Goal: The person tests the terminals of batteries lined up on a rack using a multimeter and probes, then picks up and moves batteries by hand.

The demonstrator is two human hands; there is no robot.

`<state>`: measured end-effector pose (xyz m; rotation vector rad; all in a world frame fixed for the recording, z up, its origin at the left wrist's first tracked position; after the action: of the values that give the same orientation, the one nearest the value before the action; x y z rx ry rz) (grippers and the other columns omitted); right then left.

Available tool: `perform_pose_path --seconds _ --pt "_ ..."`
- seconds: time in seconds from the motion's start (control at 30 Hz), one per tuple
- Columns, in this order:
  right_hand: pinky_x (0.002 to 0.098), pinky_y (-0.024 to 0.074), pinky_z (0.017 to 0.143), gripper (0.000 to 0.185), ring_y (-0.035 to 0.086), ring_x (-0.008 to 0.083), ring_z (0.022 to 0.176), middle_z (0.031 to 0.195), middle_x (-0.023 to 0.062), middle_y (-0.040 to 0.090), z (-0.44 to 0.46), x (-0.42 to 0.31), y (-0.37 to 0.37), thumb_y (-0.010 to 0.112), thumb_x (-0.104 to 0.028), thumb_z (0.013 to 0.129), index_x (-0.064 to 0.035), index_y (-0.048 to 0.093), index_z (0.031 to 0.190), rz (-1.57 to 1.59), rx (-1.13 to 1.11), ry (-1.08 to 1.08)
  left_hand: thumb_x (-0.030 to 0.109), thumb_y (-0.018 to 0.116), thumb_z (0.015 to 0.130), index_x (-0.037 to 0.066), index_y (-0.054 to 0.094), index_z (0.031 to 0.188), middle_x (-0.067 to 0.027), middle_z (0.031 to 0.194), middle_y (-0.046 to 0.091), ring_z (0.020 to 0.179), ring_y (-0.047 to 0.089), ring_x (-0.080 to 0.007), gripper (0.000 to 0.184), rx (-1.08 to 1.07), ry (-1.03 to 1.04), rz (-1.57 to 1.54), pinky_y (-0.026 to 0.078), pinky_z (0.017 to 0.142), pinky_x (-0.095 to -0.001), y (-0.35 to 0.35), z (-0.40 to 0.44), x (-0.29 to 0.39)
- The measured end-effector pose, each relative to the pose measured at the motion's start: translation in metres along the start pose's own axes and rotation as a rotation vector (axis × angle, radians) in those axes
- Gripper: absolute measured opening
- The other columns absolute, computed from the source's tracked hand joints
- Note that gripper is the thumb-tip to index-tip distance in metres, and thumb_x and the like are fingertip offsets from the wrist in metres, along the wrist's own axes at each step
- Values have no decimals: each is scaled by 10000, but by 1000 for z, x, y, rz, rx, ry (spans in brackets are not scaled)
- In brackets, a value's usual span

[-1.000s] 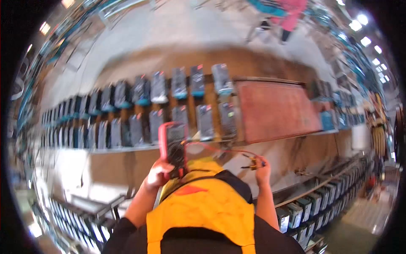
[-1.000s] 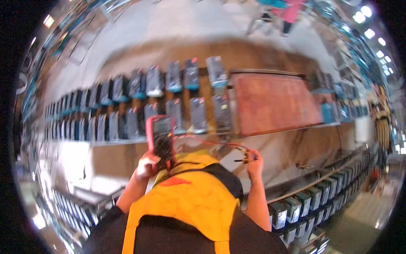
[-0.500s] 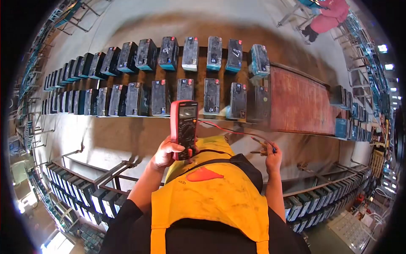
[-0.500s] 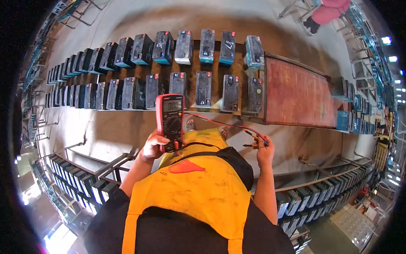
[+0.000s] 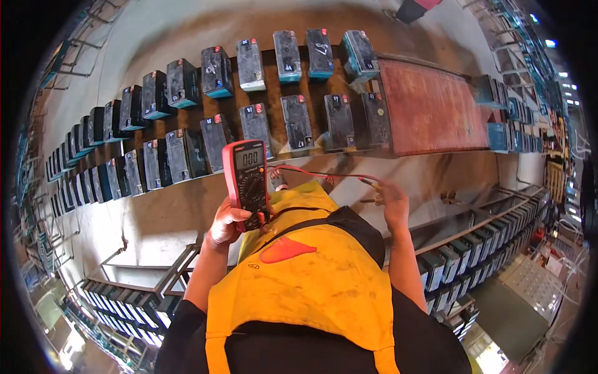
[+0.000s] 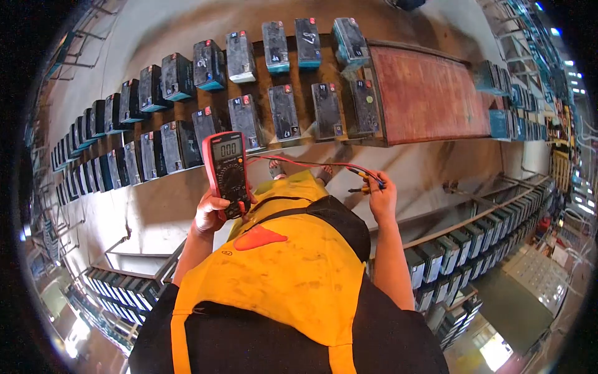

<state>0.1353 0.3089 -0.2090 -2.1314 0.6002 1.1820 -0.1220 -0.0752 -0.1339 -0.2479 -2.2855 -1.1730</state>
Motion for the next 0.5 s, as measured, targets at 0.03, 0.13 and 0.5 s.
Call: perform_pose_path --seconds 0.03,0.13,0.5 --pt "301 596 772 200 717 129 846 1017 61 774 -3 -5 2 633 -150 1149 7 728 1228 -6 9 8 215 743 816 -79 588 1466 -286 1239 747 1053 772 -355 730 -19 -11 -5 690 813 -478 1 -1 2" --pt "301 594 771 192 711 126 838 1018 58 771 -8 -10 8 635 -147 1147 6 725 1218 5 30 30 227 758 810 -81 595 1460 -294 1232 752 1035 773 -352 737 9 -14 21 685 826 -480 1 -5 14" --pt "283 580 752 194 687 110 824 1037 51 770 7 -29 7 626 -160 1160 -21 745 1227 129 21 -23 261 705 800 -75 523 1533 -248 1338 689 1183 760 -412 826 109 56 31 726 739 -483 -36 -20 24"
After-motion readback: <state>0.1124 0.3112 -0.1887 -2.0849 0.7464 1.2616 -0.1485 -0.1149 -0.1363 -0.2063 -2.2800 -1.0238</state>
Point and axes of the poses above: each hand's wrist, its own z-axis towards the middle knuckle, its own y-axis out of the palm, x = y × z, the point moved 10 cm from there along z, towards the middle knuckle
